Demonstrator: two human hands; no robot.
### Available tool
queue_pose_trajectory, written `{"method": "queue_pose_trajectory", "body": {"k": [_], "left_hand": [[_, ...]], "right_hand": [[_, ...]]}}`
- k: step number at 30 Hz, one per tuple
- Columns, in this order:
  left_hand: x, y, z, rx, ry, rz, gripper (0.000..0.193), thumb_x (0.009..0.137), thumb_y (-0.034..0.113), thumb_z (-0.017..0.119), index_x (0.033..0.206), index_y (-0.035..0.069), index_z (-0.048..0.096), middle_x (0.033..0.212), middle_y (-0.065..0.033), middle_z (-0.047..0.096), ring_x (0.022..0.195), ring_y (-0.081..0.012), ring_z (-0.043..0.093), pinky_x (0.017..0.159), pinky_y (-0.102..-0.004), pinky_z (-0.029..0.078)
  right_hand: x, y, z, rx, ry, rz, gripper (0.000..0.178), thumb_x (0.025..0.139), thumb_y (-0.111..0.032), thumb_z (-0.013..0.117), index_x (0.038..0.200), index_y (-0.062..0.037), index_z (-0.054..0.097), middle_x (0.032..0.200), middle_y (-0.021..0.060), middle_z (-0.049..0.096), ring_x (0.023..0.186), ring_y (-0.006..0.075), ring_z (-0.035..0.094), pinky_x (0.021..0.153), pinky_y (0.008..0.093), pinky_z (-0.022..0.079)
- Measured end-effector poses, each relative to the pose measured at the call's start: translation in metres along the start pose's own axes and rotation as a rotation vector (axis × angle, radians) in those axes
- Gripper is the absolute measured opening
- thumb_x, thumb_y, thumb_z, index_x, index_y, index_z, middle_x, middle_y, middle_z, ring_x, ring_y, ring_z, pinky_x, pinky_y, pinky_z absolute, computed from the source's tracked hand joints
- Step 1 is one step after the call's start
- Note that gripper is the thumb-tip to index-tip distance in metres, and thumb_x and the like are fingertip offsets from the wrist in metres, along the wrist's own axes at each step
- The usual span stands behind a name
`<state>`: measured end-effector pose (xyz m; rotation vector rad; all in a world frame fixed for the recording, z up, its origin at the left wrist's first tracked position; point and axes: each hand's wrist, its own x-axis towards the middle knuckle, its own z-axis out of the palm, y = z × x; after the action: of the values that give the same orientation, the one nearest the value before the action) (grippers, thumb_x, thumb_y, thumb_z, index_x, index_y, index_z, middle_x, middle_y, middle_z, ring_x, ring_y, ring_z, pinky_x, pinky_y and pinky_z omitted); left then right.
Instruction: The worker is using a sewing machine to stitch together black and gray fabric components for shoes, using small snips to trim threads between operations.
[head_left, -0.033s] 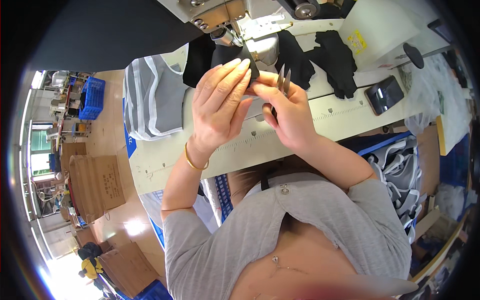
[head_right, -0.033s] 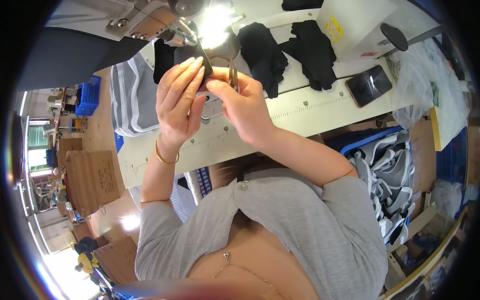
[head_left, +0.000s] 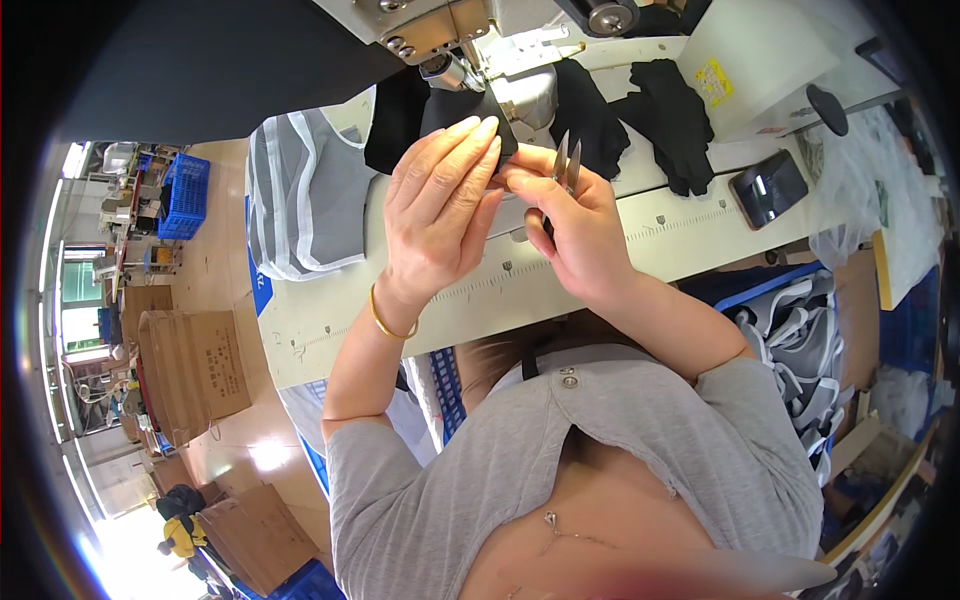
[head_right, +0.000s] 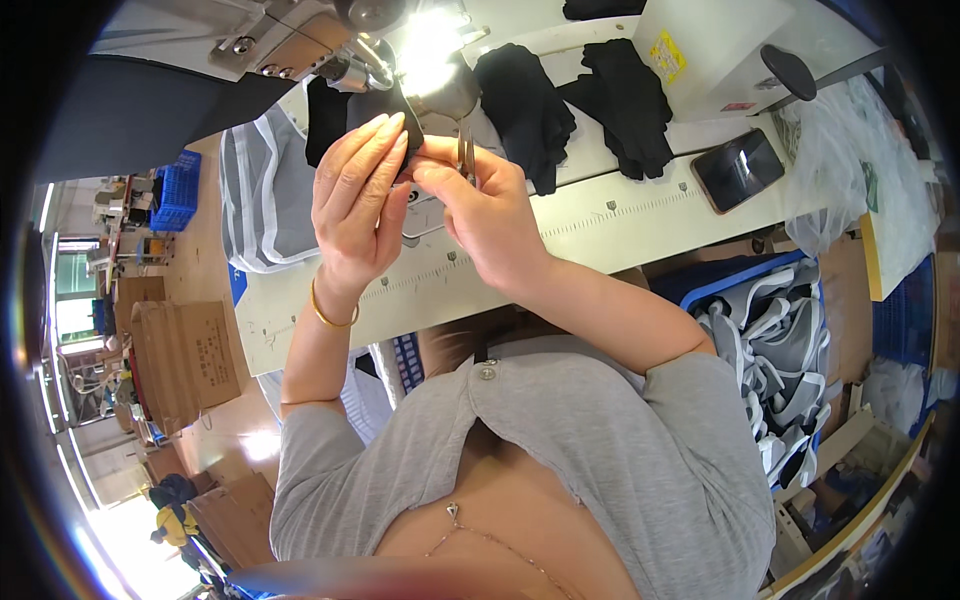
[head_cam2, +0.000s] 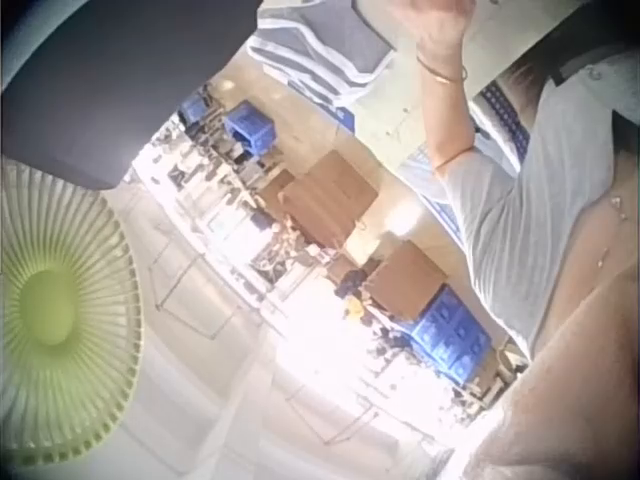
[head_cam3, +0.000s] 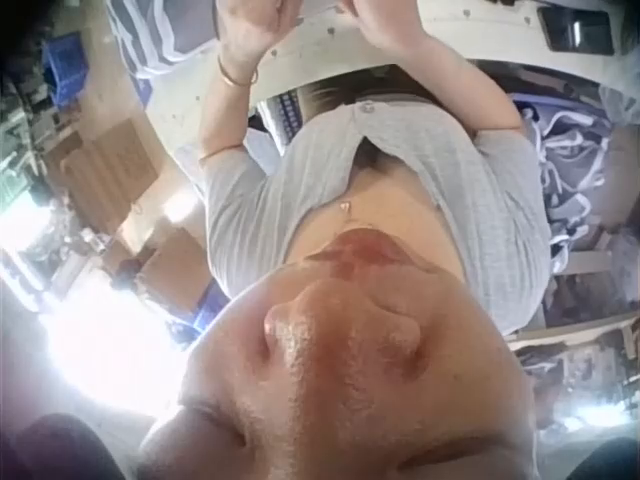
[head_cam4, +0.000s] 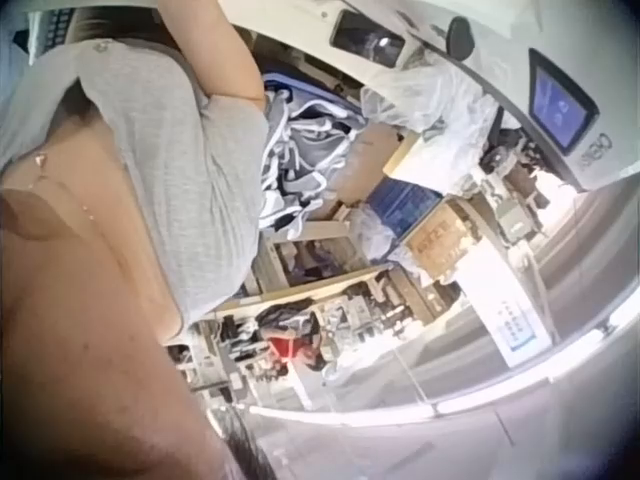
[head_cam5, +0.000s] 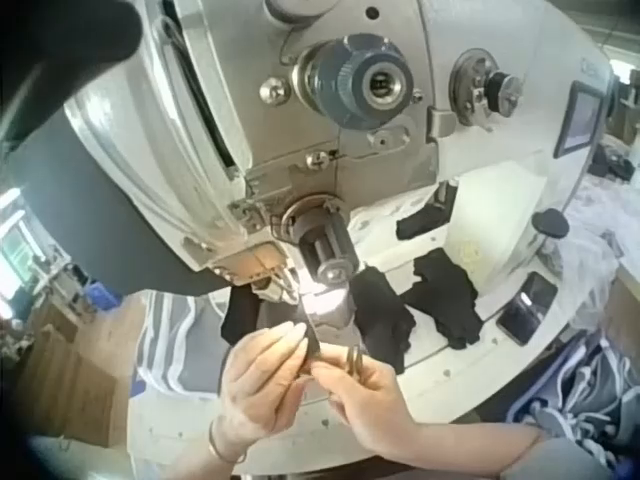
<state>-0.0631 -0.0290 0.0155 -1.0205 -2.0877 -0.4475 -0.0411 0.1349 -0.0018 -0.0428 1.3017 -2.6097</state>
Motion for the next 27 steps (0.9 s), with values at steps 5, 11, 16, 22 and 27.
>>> {"method": "queue_pose_trajectory", "body": {"k": [5, 11, 16, 22, 27], "left_hand": [[0.000, 0.004, 0.001, 0.058, 0.028, 0.012, 0.030, 0.076, 0.002, 0.070, 0.104, -0.006, 0.069, 0.114, -0.0138, 0.067, 0.108, -0.0297, 0.064, 0.093, -0.0420, 0.051], [0.001, 0.000, 0.001, 0.070, 0.063, 0.064, 0.030, 0.073, -0.001, 0.070, 0.103, -0.005, 0.070, 0.111, -0.0135, 0.068, 0.104, -0.0288, 0.066, 0.088, -0.0394, 0.053], [0.005, 0.001, -0.003, 0.032, 0.042, 0.025, 0.023, 0.077, -0.005, 0.067, 0.100, -0.006, 0.071, 0.106, -0.0144, 0.070, 0.098, -0.0295, 0.067, 0.086, -0.0374, 0.054], [0.019, -0.002, -0.011, -0.143, 0.067, -0.070, 0.025, 0.073, -0.006, 0.069, 0.098, -0.002, 0.070, 0.101, -0.0119, 0.069, 0.090, -0.0277, 0.066, 0.077, -0.0367, 0.053], [0.032, -0.007, -0.020, 0.154, -0.030, 0.123, 0.035, 0.064, 0.004, 0.072, 0.098, -0.002, 0.069, 0.097, -0.0091, 0.065, 0.088, -0.0253, 0.065, 0.075, -0.0362, 0.054]], "right_hand": [[-0.004, 0.004, -0.001, 0.047, -0.002, 0.008, 0.025, 0.093, -0.011, 0.059, 0.116, -0.0039, 0.067, 0.086, -0.0023, 0.067, 0.050, -0.0020, 0.042, 0.042, 0.0148, 0.031], [-0.007, 0.001, 0.001, 0.034, -0.026, 0.012, 0.029, 0.093, -0.010, 0.058, 0.120, -0.0023, 0.065, 0.089, -0.0015, 0.068, 0.052, -0.0014, 0.044, 0.043, 0.0154, 0.034], [-0.007, -0.001, 0.002, 0.022, -0.050, -0.013, 0.029, 0.094, -0.011, 0.057, 0.120, -0.0019, 0.065, 0.091, -0.0015, 0.069, 0.052, -0.0014, 0.043, 0.044, 0.0160, 0.034], [-0.003, -0.004, 0.003, -0.016, -0.095, -0.050, 0.031, 0.095, -0.010, 0.052, 0.124, 0.0001, 0.061, 0.109, 0.0110, 0.070, 0.048, 0.0009, 0.042, 0.041, 0.0164, 0.032], [-0.005, -0.006, 0.005, -0.021, -0.094, -0.046, 0.029, 0.097, -0.011, 0.052, 0.121, -0.0005, 0.063, 0.105, 0.0065, 0.069, 0.064, 0.0014, 0.048, 0.053, 0.0171, 0.038]]}}
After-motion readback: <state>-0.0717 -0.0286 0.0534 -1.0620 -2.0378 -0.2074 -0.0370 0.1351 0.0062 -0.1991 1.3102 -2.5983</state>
